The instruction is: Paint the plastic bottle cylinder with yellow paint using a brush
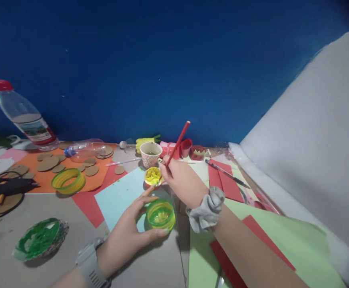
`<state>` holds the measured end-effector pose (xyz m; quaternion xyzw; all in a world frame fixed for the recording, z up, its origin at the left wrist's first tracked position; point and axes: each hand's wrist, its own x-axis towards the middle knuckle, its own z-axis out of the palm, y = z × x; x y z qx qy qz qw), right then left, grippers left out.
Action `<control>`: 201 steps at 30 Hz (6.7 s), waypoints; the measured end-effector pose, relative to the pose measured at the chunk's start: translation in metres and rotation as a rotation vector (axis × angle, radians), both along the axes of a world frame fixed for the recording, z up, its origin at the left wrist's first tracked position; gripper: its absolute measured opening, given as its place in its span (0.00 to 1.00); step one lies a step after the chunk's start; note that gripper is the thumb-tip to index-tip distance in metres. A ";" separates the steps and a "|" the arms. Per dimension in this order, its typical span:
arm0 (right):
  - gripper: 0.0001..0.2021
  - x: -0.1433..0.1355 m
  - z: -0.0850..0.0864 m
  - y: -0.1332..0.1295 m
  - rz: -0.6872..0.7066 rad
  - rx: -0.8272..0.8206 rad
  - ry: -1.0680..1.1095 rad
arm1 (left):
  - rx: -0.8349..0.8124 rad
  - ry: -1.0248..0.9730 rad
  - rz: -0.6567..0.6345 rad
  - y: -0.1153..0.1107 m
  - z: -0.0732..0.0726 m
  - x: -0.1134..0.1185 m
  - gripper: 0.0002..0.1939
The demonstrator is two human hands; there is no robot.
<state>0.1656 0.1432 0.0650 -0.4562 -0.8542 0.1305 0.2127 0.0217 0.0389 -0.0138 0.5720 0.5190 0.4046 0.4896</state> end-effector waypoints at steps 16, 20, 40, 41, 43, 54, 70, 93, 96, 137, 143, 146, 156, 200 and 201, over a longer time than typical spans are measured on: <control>0.10 -0.001 0.003 -0.003 -0.007 0.021 0.022 | -0.022 -0.053 -0.004 0.000 -0.002 0.000 0.31; 0.11 0.001 0.001 -0.003 0.041 0.031 0.038 | -0.020 -0.051 0.000 0.000 -0.004 0.001 0.31; 0.07 0.002 -0.001 0.004 -0.012 0.004 0.071 | 0.003 -0.011 0.004 -0.001 -0.002 0.000 0.30; 0.07 0.002 0.001 0.003 -0.006 -0.007 0.069 | 0.001 -0.012 0.005 -0.001 -0.003 0.000 0.31; 0.06 0.003 0.006 0.001 0.015 -0.030 0.063 | 0.000 -0.012 0.010 -0.001 -0.003 0.000 0.31; 0.08 0.017 0.024 0.001 0.159 -0.115 0.148 | 0.013 -0.007 0.001 -0.003 -0.006 -0.001 0.31; 0.10 0.013 0.023 -0.003 0.104 -0.135 -0.015 | -0.001 0.003 -0.002 -0.002 -0.007 -0.001 0.31; 0.10 0.011 0.019 -0.005 0.093 -0.096 0.041 | 0.012 0.012 -0.002 -0.002 -0.006 -0.001 0.31; 0.10 0.012 0.024 -0.007 0.068 -0.097 0.031 | 0.024 0.019 0.000 -0.002 -0.006 0.000 0.31; 0.11 0.008 0.014 -0.005 -0.004 -0.066 -0.027 | 0.034 0.023 -0.008 -0.002 -0.005 -0.001 0.30; 0.11 0.008 0.013 -0.003 0.028 -0.057 0.002 | 0.032 0.011 0.007 -0.002 -0.006 -0.001 0.30; 0.12 0.009 0.012 -0.002 -0.002 -0.055 -0.012 | 0.022 -0.002 0.011 -0.002 -0.004 0.000 0.30; 0.11 0.007 0.014 -0.005 0.019 -0.057 -0.003 | 0.035 0.026 0.007 -0.001 -0.004 -0.001 0.31; 0.11 0.005 0.018 -0.008 0.040 -0.009 -0.074 | 0.009 0.130 -0.005 -0.001 -0.003 -0.002 0.32; 0.11 0.005 0.017 -0.009 0.045 -0.011 -0.076 | 0.010 0.128 -0.007 -0.001 -0.003 -0.002 0.32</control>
